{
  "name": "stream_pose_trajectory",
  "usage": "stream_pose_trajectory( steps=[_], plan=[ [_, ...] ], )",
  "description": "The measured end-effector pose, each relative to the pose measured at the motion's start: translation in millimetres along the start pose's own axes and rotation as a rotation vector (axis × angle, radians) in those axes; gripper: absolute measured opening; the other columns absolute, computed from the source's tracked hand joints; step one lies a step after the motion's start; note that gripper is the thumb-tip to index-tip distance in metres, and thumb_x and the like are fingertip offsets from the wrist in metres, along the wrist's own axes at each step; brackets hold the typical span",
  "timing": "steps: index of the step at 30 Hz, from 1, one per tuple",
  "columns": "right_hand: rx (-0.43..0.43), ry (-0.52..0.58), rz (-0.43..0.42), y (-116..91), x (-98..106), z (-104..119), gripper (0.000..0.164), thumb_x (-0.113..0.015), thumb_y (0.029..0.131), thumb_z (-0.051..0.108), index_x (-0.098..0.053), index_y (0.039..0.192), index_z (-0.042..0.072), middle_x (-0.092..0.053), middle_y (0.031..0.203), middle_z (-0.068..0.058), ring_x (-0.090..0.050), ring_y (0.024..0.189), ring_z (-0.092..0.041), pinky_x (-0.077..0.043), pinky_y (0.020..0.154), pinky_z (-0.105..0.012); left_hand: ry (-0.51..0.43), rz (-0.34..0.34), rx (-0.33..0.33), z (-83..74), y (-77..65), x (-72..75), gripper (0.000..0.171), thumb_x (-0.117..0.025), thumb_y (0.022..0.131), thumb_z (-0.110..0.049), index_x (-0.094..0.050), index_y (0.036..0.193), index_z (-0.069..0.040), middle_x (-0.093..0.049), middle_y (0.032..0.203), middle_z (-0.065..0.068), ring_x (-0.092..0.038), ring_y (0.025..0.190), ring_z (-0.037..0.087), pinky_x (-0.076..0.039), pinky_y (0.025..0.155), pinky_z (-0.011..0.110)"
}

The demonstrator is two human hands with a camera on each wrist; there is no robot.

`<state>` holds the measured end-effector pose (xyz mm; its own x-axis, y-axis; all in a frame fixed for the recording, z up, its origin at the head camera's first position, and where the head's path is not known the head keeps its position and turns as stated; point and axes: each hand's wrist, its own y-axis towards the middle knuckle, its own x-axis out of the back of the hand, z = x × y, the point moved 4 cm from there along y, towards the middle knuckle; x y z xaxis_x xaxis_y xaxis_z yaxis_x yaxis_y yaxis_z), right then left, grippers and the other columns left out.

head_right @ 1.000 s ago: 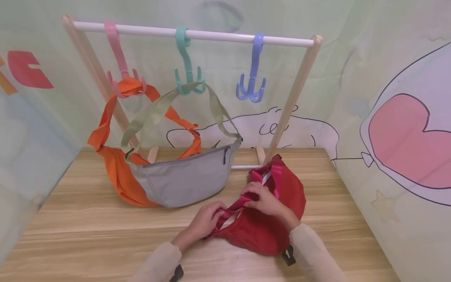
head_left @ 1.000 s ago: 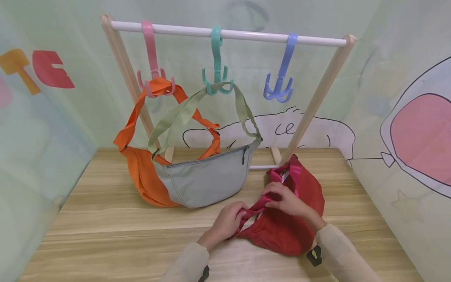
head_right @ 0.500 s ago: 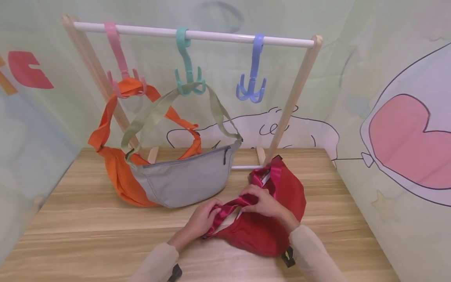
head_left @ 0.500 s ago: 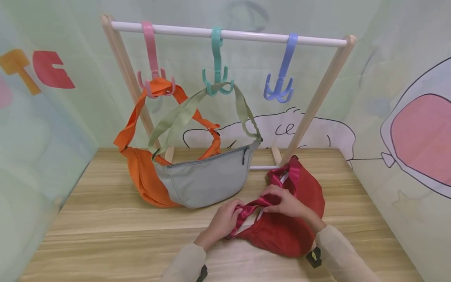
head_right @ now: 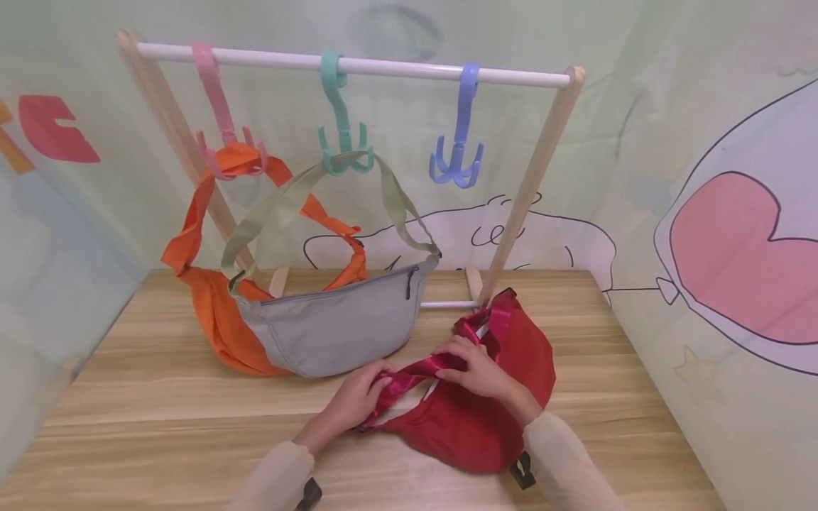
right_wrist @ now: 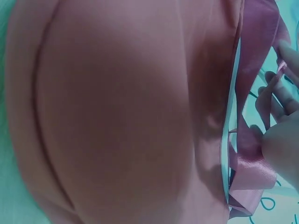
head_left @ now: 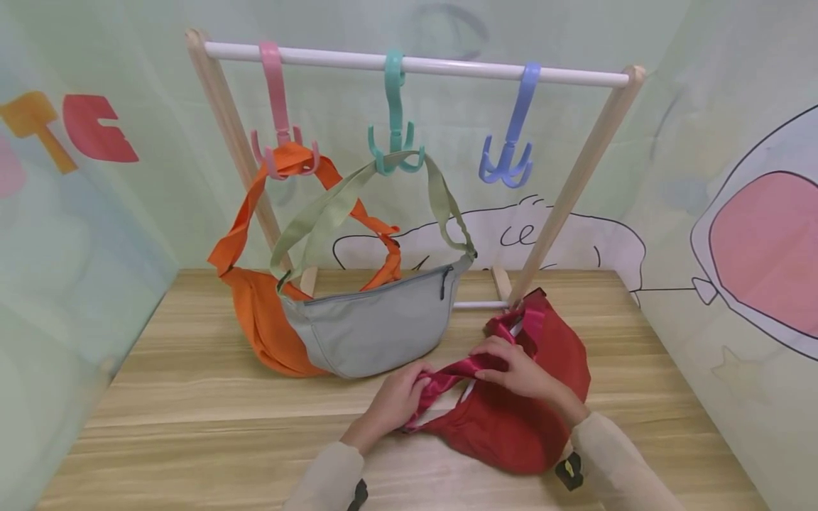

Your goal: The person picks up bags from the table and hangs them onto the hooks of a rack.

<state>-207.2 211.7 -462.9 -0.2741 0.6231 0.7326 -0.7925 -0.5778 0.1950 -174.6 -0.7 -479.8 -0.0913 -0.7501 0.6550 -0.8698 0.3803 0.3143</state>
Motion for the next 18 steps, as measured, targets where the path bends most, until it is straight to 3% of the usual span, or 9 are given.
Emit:
stream_pose_trajectory(
  steps=[6, 11, 14, 18],
  plan=[
    [-0.029, 0.004, 0.045, 1, 1, 3, 0.032, -0.067, 0.083, 0.013, -0.060, 0.114, 0.011, -0.056, 0.112, -0.003, -0.048, 0.105, -0.021, -0.044, 0.085, -0.036, -0.005, 0.021, -0.008, 0.5, -1.3, 1.0, 0.008, -0.057, 0.087, -0.001, -0.059, 0.093, -0.007, -0.061, 0.088, 0.003, -0.057, 0.079, 0.016, -0.047, 0.073, 0.034],
    [-0.019, -0.087, 0.058, 2, 1, 8, 0.032, -0.068, 0.081, 0.008, -0.062, 0.112, 0.007, -0.058, 0.110, -0.006, -0.050, 0.103, -0.022, -0.045, 0.083, -0.036, 0.000, 0.034, -0.004, 0.5, -0.6, 0.0, 0.007, -0.057, 0.087, -0.002, -0.059, 0.092, -0.008, -0.061, 0.087, 0.002, -0.056, 0.079, 0.015, -0.047, 0.073, 0.033],
    [-0.023, -0.165, 0.029, 3, 2, 12, 0.032, -0.070, 0.079, 0.008, -0.064, 0.110, 0.007, -0.060, 0.108, -0.006, -0.051, 0.104, -0.023, -0.038, 0.084, -0.040, 0.003, 0.028, -0.008, 0.7, -0.3, -0.4, 0.007, -0.057, 0.087, -0.002, -0.059, 0.091, -0.007, -0.061, 0.087, 0.002, -0.057, 0.079, 0.016, -0.046, 0.073, 0.034],
    [-0.063, -0.262, -0.019, 2, 0, 16, 0.032, -0.073, 0.076, 0.010, -0.066, 0.108, 0.011, -0.061, 0.107, -0.005, -0.049, 0.106, -0.024, -0.024, 0.074, -0.042, 0.007, 0.026, -0.018, 0.8, -0.2, -0.9, 0.007, -0.057, 0.087, -0.002, -0.059, 0.092, -0.007, -0.061, 0.087, 0.002, -0.057, 0.080, 0.016, -0.046, 0.073, 0.034]
  ],
)
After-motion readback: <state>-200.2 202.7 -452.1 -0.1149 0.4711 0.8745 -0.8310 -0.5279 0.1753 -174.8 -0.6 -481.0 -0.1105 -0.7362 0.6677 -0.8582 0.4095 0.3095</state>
